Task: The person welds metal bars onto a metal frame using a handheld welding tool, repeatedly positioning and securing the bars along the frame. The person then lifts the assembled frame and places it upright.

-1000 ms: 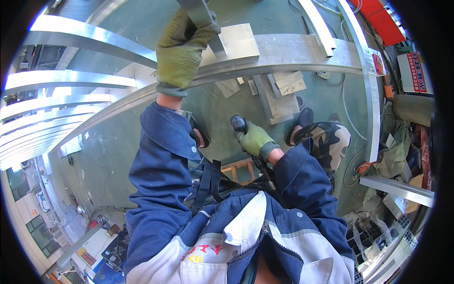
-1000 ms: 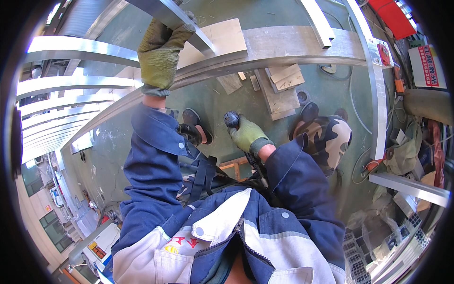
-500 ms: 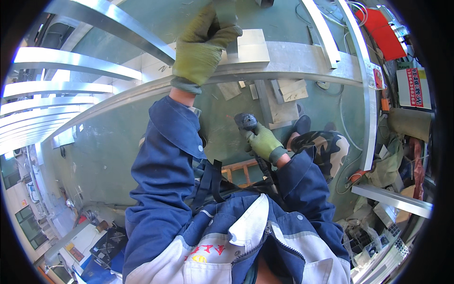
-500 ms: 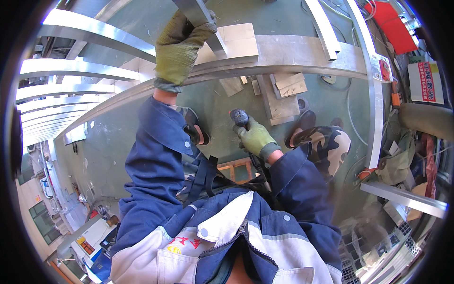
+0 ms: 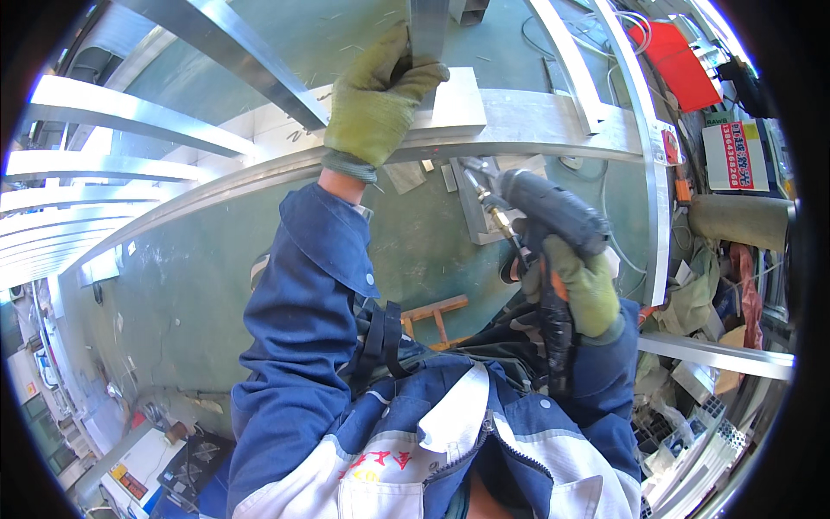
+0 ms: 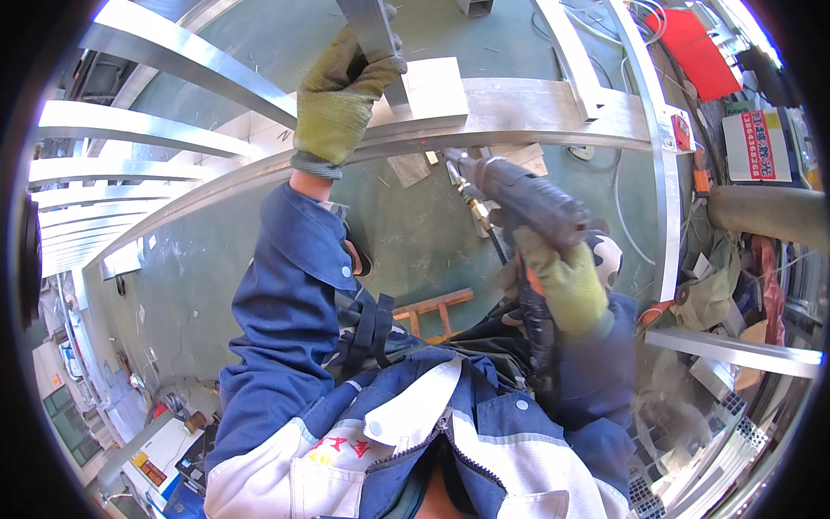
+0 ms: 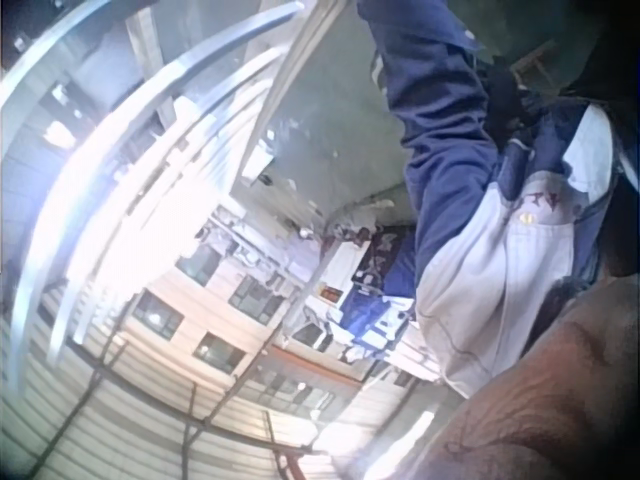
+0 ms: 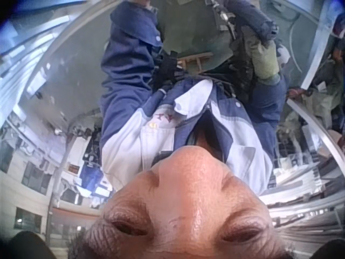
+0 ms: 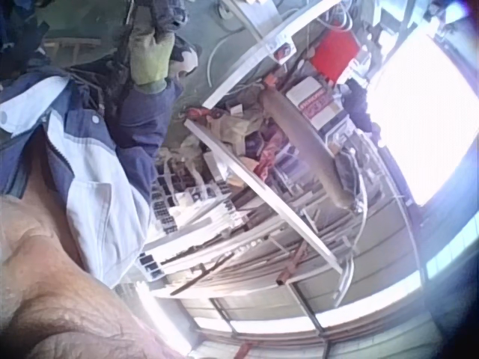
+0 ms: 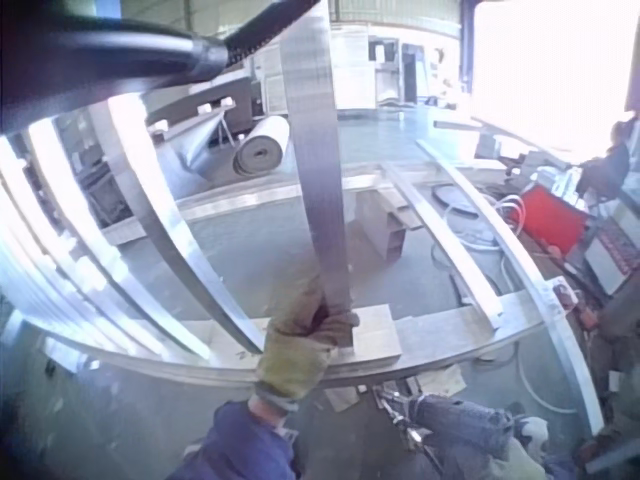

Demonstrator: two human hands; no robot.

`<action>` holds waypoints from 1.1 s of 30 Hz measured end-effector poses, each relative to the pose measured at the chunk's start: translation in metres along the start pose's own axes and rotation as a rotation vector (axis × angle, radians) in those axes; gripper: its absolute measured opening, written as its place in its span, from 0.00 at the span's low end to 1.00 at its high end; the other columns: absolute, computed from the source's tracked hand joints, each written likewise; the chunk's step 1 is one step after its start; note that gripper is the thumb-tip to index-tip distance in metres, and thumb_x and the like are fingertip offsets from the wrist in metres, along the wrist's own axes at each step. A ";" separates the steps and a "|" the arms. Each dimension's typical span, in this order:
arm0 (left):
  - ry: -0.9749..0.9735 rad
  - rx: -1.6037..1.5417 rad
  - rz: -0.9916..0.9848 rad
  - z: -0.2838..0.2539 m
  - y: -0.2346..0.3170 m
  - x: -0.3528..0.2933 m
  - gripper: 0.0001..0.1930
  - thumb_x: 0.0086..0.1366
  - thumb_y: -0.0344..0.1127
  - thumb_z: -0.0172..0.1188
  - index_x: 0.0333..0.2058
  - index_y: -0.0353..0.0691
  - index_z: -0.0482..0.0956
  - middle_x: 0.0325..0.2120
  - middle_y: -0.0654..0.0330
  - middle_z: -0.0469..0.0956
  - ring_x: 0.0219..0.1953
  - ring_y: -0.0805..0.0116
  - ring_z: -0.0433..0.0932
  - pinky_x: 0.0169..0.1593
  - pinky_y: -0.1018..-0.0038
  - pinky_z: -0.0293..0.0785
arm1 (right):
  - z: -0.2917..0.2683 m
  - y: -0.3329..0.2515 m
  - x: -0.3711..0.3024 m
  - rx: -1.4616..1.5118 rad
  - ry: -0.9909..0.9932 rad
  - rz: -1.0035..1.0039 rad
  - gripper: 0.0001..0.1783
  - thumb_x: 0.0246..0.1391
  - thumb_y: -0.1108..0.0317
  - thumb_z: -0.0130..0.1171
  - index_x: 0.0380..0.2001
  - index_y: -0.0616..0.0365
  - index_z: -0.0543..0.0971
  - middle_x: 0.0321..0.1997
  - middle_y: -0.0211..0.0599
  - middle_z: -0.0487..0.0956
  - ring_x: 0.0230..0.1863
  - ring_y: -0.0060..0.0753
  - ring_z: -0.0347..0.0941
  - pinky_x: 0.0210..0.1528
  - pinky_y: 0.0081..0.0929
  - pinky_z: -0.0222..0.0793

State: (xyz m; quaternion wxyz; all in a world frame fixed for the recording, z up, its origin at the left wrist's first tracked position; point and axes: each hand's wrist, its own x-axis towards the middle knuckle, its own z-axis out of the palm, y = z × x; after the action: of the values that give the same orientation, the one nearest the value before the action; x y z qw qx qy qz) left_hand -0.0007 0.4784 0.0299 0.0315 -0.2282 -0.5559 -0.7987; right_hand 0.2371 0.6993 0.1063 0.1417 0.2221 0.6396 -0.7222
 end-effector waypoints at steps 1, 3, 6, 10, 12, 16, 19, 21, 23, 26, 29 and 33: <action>-0.006 0.051 0.006 -0.002 0.004 -0.001 0.26 0.66 0.16 0.64 0.62 0.36 0.74 0.44 0.52 0.84 0.45 0.63 0.85 0.54 0.70 0.84 | -0.001 -0.007 -0.002 -0.001 0.022 -0.021 0.21 0.70 0.56 0.59 0.57 0.60 0.76 0.27 0.39 0.81 0.24 0.29 0.77 0.29 0.26 0.74; -0.025 0.138 0.016 -0.002 0.009 -0.001 0.26 0.66 0.16 0.63 0.63 0.37 0.74 0.44 0.53 0.84 0.45 0.64 0.85 0.53 0.71 0.83 | -0.007 -0.021 -0.005 -0.006 0.083 -0.063 0.23 0.70 0.54 0.59 0.56 0.62 0.76 0.27 0.40 0.81 0.23 0.29 0.77 0.27 0.26 0.73; 0.014 0.163 0.018 0.001 0.013 -0.003 0.27 0.66 0.16 0.63 0.63 0.37 0.74 0.44 0.54 0.84 0.45 0.66 0.84 0.53 0.71 0.83 | -0.017 -0.044 -0.001 0.060 0.012 -0.174 0.25 0.68 0.51 0.60 0.53 0.64 0.77 0.26 0.41 0.80 0.21 0.31 0.76 0.24 0.27 0.71; 0.020 0.205 -0.029 0.011 0.033 -0.002 0.27 0.65 0.15 0.64 0.63 0.36 0.75 0.47 0.58 0.84 0.46 0.67 0.84 0.53 0.70 0.83 | -0.003 -0.071 0.009 0.117 0.060 -0.174 0.27 0.68 0.47 0.60 0.54 0.62 0.78 0.25 0.41 0.80 0.21 0.29 0.74 0.25 0.27 0.70; 0.024 0.179 -0.011 0.011 0.033 -0.001 0.27 0.66 0.15 0.63 0.63 0.36 0.75 0.49 0.58 0.83 0.48 0.68 0.83 0.55 0.70 0.82 | 0.002 -0.073 0.014 0.138 0.056 -0.145 0.27 0.68 0.47 0.60 0.55 0.61 0.78 0.25 0.40 0.80 0.22 0.29 0.74 0.25 0.26 0.70; 0.017 0.201 -0.030 0.012 0.039 -0.004 0.27 0.67 0.15 0.62 0.64 0.37 0.74 0.53 0.59 0.81 0.51 0.70 0.81 0.58 0.71 0.80 | -0.005 -0.072 0.034 0.138 -0.038 -0.044 0.27 0.68 0.46 0.59 0.56 0.60 0.78 0.26 0.39 0.81 0.23 0.28 0.76 0.26 0.24 0.71; 0.007 0.249 -0.079 0.011 0.042 -0.003 0.29 0.67 0.16 0.62 0.65 0.38 0.73 0.54 0.59 0.80 0.51 0.71 0.80 0.58 0.71 0.80 | 0.005 -0.061 0.044 0.253 0.028 -0.065 0.27 0.68 0.46 0.59 0.54 0.60 0.78 0.26 0.39 0.81 0.23 0.28 0.76 0.26 0.24 0.72; 0.026 0.285 -0.101 0.014 0.045 -0.004 0.29 0.67 0.16 0.62 0.66 0.38 0.72 0.55 0.59 0.80 0.52 0.70 0.80 0.59 0.71 0.79 | -0.004 -0.060 0.048 0.228 -0.081 -0.017 0.25 0.69 0.48 0.60 0.52 0.60 0.78 0.27 0.39 0.81 0.23 0.29 0.77 0.26 0.25 0.73; 0.066 0.278 -0.111 0.015 0.045 -0.006 0.29 0.67 0.17 0.62 0.66 0.38 0.72 0.59 0.58 0.78 0.53 0.68 0.80 0.59 0.71 0.79 | -0.003 -0.063 0.048 0.243 -0.119 -0.015 0.25 0.69 0.48 0.60 0.52 0.60 0.78 0.27 0.40 0.81 0.23 0.29 0.77 0.27 0.26 0.73; 0.063 0.271 -0.102 0.014 0.044 -0.005 0.29 0.67 0.17 0.62 0.66 0.38 0.72 0.61 0.58 0.76 0.54 0.67 0.80 0.59 0.70 0.79 | -0.001 -0.060 0.048 0.282 -0.125 -0.007 0.24 0.68 0.49 0.60 0.52 0.60 0.78 0.27 0.40 0.81 0.23 0.30 0.77 0.27 0.27 0.74; 0.065 0.259 -0.117 0.016 0.044 -0.006 0.29 0.67 0.17 0.63 0.66 0.39 0.72 0.62 0.58 0.76 0.55 0.67 0.80 0.60 0.70 0.79 | 0.002 -0.065 0.046 0.301 -0.089 0.045 0.24 0.69 0.49 0.60 0.52 0.61 0.78 0.27 0.40 0.81 0.23 0.30 0.78 0.26 0.27 0.74; 0.082 0.245 -0.128 0.016 0.044 -0.005 0.30 0.67 0.18 0.64 0.66 0.40 0.72 0.61 0.58 0.77 0.55 0.66 0.80 0.61 0.69 0.79 | 0.004 -0.068 0.044 0.306 -0.107 0.022 0.23 0.69 0.50 0.60 0.51 0.61 0.79 0.27 0.39 0.81 0.23 0.31 0.78 0.26 0.28 0.74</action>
State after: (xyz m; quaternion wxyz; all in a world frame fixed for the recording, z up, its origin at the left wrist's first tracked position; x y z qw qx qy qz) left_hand 0.0227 0.4747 0.0704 0.0309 -0.1538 -0.6609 -0.7339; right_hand 0.1653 0.7086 0.1426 0.1479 0.2093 0.5111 -0.8205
